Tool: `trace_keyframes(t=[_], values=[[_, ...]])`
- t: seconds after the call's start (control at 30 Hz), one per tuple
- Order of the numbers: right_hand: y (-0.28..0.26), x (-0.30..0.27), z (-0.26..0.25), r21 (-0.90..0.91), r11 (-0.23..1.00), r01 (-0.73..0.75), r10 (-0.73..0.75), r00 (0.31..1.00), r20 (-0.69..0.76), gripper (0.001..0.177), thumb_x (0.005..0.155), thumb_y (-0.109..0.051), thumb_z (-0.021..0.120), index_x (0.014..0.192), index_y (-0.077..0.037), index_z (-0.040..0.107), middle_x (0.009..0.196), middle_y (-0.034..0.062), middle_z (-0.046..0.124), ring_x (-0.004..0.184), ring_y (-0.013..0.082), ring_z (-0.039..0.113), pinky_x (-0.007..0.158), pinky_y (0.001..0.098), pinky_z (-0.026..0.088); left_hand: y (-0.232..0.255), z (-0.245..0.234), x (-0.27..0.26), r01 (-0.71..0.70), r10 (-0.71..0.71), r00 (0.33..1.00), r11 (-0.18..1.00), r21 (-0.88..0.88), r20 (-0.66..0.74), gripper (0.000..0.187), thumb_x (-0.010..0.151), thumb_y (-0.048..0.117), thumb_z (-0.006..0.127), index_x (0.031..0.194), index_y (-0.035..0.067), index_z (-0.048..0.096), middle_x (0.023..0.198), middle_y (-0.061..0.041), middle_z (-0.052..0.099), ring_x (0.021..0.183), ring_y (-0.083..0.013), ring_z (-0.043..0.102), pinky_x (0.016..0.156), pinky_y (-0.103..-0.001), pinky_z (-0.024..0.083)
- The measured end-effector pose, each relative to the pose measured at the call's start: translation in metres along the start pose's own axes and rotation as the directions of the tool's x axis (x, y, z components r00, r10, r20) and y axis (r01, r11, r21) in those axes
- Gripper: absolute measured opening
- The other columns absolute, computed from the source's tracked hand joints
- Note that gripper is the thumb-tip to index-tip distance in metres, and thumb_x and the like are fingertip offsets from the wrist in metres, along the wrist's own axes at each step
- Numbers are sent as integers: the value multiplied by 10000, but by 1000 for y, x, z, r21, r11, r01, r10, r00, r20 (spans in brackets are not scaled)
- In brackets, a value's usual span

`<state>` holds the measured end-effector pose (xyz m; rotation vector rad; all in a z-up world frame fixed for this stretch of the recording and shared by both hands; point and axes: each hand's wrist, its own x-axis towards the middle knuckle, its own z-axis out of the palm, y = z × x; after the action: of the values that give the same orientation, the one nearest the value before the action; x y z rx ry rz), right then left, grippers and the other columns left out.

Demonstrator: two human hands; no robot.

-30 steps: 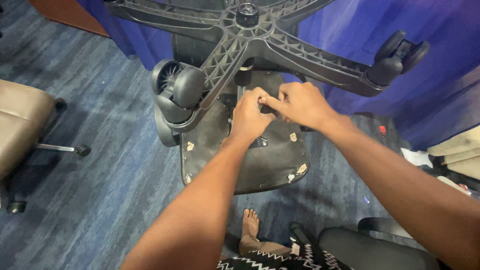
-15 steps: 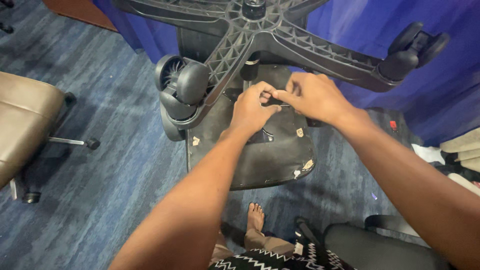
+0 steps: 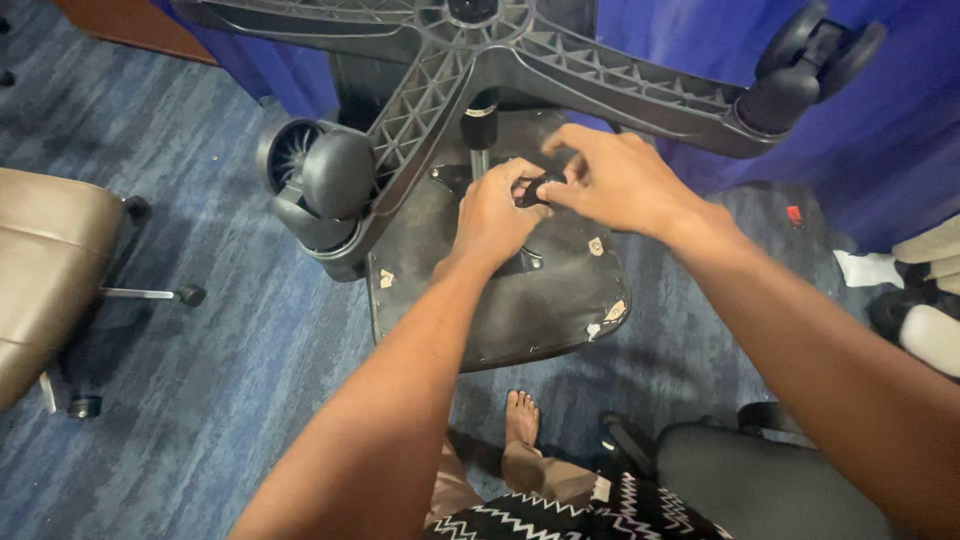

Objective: The person attaches a five-star base to an office chair by screwing a central bolt into the underside of the seat. They align the base, insert the bolt, and tighten it by hand to secure the connection.

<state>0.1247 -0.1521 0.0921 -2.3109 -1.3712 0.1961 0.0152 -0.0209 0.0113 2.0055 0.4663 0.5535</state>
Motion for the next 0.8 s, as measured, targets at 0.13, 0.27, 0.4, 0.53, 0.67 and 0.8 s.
trace_keyframes(t=[0.13,0.27,0.4,0.53,0.67,0.8], values=[[1,3,5,15,999,42,-41,997,-63,349,853,-398,762,957,-64,757,800,115,752,748,267,731,680,382,551,5,2,-3,-5,2,999,997,-81,-40,489,668,97,877,1079,121,614,1004,2,735,961,-156,706,855,-333,541],[-9,6,7,68,956,-286,281,957,71,485,934,-461,725,846,15,694,699,114,740,675,204,774,669,343,580,5,0,-7,-35,38,994,999,31,-104,448,649,108,913,1014,89,654,995,-62,681,937,-205,696,847,-343,561],[-17,7,-6,17,962,-274,270,955,120,401,885,-435,756,899,-36,724,692,100,740,645,222,745,641,360,561,-2,-7,-5,-60,60,998,998,-26,-17,414,711,86,874,1076,114,681,1045,-50,701,991,-196,712,858,-345,563],[-23,8,-9,-4,998,61,-61,996,65,409,763,-314,801,1074,-56,733,736,100,748,650,235,726,607,369,552,-13,-9,-3,-172,170,985,983,-66,-34,402,788,50,837,1151,100,671,1088,-64,708,1025,-212,710,905,-347,558],[-39,11,6,28,974,-226,223,971,85,320,868,-325,743,970,-24,701,719,103,757,671,226,765,664,368,576,-25,-12,-5,-128,119,990,984,-120,-77,534,673,51,866,1140,66,607,1061,-102,685,999,-241,691,877,-354,553],[-49,12,11,-104,950,-293,300,952,65,382,901,-401,746,922,-22,708,726,117,754,712,268,755,716,402,572,-40,-18,-1,-181,180,984,978,-100,-18,435,729,79,874,1107,88,660,1081,-103,708,1035,-260,720,910,-357,570]])
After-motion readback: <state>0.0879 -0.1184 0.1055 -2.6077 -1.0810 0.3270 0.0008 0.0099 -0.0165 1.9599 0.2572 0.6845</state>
